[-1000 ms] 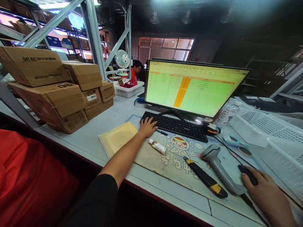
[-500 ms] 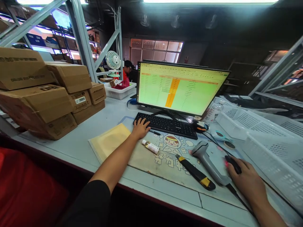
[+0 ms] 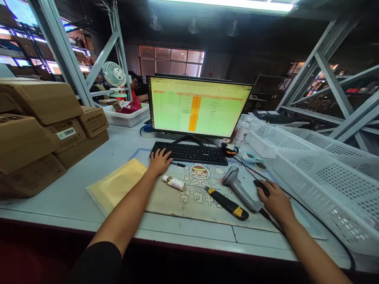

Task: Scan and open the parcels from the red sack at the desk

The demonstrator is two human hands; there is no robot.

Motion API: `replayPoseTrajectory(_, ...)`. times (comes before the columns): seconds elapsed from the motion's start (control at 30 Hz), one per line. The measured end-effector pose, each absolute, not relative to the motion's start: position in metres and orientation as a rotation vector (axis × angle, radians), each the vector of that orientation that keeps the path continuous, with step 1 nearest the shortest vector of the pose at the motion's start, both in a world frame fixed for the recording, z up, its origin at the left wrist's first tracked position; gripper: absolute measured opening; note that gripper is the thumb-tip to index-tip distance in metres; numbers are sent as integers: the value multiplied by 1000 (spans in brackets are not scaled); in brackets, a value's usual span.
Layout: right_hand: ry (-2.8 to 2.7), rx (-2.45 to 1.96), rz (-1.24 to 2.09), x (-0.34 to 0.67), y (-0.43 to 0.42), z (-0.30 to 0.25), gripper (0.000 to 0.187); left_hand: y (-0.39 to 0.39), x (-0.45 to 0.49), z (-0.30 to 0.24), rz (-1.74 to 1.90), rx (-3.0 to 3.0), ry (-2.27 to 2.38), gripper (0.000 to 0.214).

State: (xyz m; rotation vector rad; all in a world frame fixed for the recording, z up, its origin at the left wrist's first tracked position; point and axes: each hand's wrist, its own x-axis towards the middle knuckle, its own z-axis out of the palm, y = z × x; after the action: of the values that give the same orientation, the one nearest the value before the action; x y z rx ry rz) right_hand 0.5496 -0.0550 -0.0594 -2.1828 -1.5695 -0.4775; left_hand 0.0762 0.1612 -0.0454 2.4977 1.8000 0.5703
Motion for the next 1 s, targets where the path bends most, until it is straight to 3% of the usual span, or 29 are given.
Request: replayPoseTrajectory(1.0,-1535,-2128,-533,554,-55,-64,45,163,75,-49,518,2521,1825,56)
